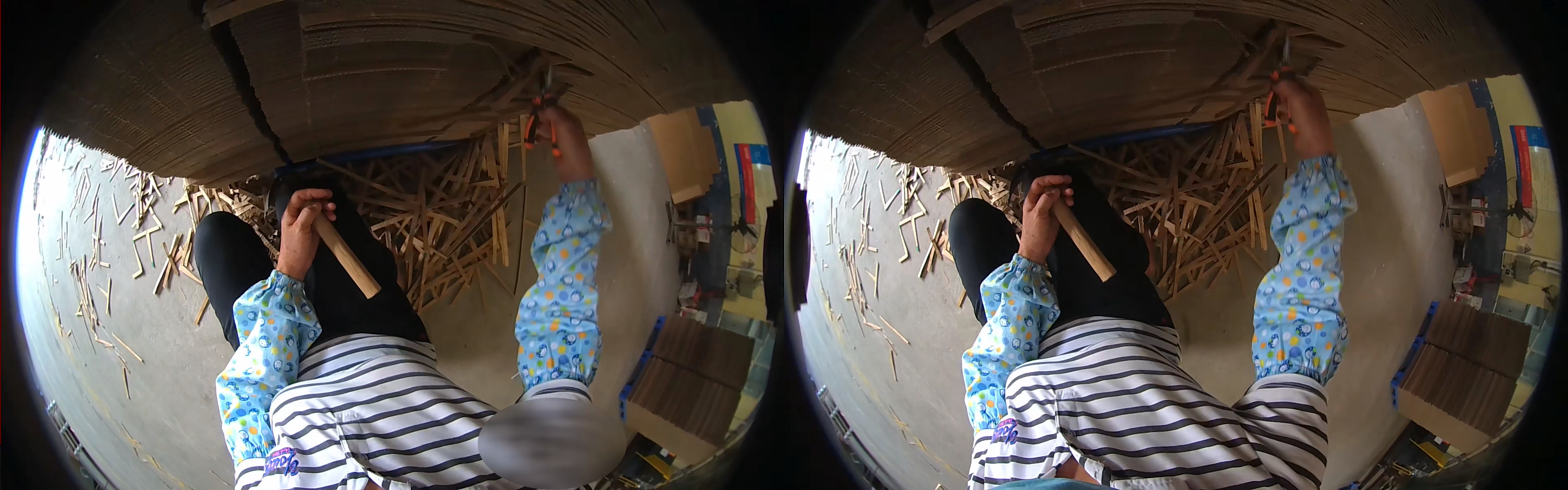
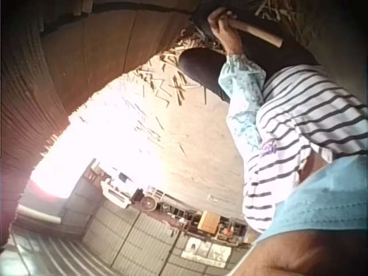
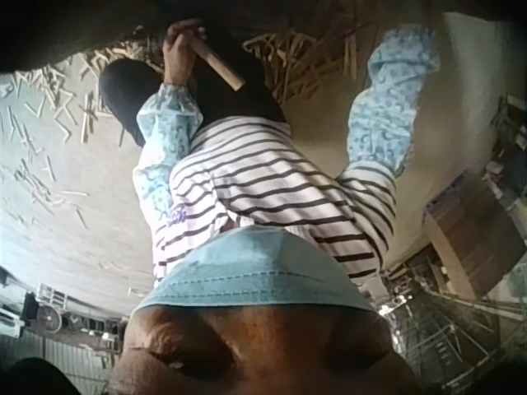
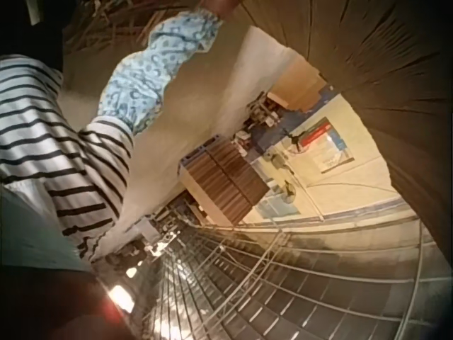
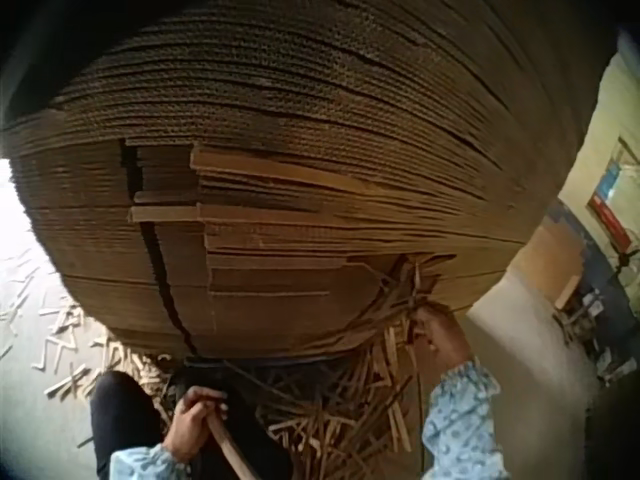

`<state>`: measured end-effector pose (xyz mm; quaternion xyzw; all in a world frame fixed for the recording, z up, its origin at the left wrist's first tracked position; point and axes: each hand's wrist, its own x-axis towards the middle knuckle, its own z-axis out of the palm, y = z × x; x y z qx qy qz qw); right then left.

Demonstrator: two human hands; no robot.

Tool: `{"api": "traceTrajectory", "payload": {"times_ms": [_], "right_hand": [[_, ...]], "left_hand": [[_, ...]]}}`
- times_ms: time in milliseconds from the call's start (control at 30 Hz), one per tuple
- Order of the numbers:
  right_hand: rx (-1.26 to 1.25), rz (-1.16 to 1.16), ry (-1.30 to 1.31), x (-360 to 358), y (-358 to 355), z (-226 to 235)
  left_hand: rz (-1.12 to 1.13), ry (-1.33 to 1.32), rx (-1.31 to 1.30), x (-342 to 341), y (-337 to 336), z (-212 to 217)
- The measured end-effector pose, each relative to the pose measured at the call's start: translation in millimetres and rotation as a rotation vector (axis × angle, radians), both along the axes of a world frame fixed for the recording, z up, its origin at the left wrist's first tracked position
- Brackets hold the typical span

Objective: Trimming the edges of a stack of corrugated cardboard using a hammer and pliers to remove waste pieces.

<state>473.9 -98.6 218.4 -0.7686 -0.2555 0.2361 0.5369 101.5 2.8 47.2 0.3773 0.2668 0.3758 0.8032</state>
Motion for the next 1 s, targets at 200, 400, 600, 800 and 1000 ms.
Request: {"api": "traceTrajectory", "payload": {"times_ms": [200, 400, 600, 800, 1000], "right_hand": [[0.163, 0.061, 0.151, -29, -57, -58], [-0.412, -0.002, 0.463, -81, -127, -179], [-0.422, 0.466, 0.809, -108, -106, -139], [0.070, 0.292, 0.416, -54, -48, -30], [-0.042, 0.160, -0.033, 7, 1, 10]], "left_hand": [[0.040, 0.037, 0.058, -7, 8, 7], [-0.001, 0.013, -0.010, -2, 1, 7], [0.003, 0.036, 0.014, -1, 2, 0], [0.021, 0.069, 0.051, -6, 2, 7], [-0.003, 0.029, 0.040, -4, 4, 0]]}}
